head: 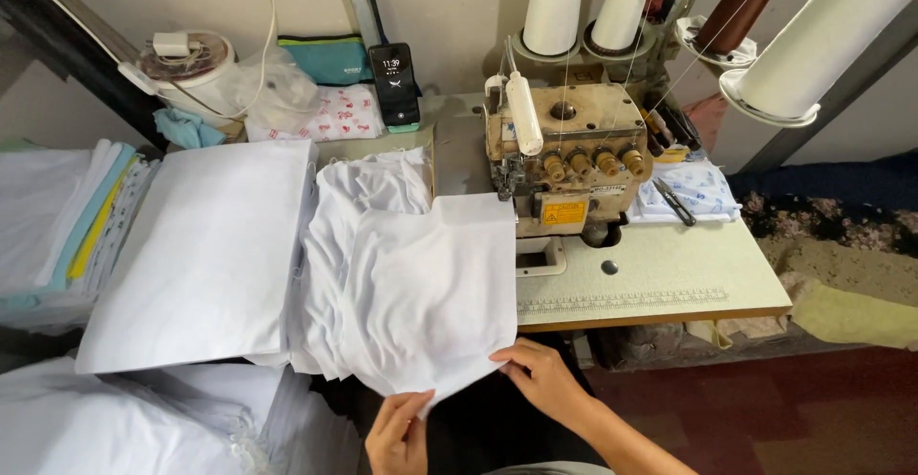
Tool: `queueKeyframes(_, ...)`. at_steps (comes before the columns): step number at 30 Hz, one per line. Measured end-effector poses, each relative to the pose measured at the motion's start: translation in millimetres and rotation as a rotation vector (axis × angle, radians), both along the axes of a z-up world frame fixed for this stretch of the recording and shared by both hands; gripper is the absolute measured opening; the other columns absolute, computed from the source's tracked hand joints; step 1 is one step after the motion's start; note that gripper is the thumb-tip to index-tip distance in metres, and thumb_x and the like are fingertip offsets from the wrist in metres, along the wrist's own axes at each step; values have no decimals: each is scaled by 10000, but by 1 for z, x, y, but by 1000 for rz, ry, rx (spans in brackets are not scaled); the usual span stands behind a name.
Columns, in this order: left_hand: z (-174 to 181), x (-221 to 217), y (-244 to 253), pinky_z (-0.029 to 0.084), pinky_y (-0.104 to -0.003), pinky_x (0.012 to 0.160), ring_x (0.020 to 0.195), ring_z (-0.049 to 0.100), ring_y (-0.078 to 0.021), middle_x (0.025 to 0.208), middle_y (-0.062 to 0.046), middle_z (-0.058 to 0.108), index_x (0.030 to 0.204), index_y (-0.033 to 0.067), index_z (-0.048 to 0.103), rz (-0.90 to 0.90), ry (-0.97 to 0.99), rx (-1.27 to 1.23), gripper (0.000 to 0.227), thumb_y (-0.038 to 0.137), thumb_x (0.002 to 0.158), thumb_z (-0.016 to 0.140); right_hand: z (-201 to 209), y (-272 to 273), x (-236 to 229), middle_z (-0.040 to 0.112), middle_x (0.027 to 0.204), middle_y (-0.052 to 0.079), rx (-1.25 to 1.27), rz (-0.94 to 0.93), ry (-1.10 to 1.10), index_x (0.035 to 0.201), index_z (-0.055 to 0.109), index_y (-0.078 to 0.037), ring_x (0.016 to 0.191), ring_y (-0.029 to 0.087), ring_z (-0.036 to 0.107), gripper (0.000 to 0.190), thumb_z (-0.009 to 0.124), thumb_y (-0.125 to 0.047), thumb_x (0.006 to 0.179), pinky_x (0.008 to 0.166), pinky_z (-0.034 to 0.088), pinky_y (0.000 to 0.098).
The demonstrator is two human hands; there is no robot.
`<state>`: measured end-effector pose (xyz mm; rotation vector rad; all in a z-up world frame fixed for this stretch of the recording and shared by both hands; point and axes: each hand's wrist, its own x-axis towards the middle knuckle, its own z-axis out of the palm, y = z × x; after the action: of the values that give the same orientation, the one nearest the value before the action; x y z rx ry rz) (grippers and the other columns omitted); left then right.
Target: Picking up, unfolding, and stacking white fabric garment pieces at a sewing workstation.
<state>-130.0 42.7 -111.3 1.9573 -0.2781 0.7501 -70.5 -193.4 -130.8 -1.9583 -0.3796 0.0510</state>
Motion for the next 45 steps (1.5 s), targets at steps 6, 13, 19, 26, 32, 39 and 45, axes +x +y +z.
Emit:
queueKeyframes(6,28,24,3,549,-205,757,835,719,-88,913,10,769,1021,94,732,241,126,-125,158,119,885,655,5,7,2,595,785,48,78,-41,-440,996,729,-34,668,153,580,183,678,38,835,615,475,247)
queueKeyframes(13,110,96,-26,529,-219,669,755,634,-121,824,-32,677,900,54,700,37,46,-143,55,61,907,646,15,20,-12,624,807,62,195,-228,-435,889,722,-40,709,158,629,98,698,21,816,631,541,235)
queueKeyframes(19,112,166,-60,565,-249,713,801,649,-169,899,-74,623,920,18,691,-143,-7,32,40,39,902,662,-1,20,-10,629,769,100,466,-308,20,839,723,6,619,202,715,37,696,14,814,625,659,274)
queueKeyframes(26,77,198,-70,526,-290,671,795,623,-166,1009,-73,556,942,74,701,-25,8,149,66,80,920,638,-6,7,-3,602,782,70,430,-270,107,843,637,-38,670,184,756,39,663,-28,870,663,644,262)
queueKeyframes(32,73,199,-71,552,-320,795,879,628,-187,1021,-104,525,972,52,710,-38,-12,119,88,88,920,649,-3,4,-1,629,789,76,348,-259,-15,841,686,-37,656,173,745,18,679,-31,856,602,568,215)
queueKeyframes(39,74,197,-74,523,-290,761,809,577,-167,1016,-83,504,954,72,724,-42,-26,57,69,87,899,685,-7,0,-2,618,815,85,389,-271,-12,882,712,-22,646,182,739,52,665,-24,859,635,641,242)
queueKeyframes(45,73,196,-75,525,-267,738,791,552,-151,1018,-61,503,958,96,751,-22,11,12,88,80,885,706,1,-1,-2,626,803,78,368,-261,-55,883,733,-31,663,176,711,76,680,-3,837,637,657,241)
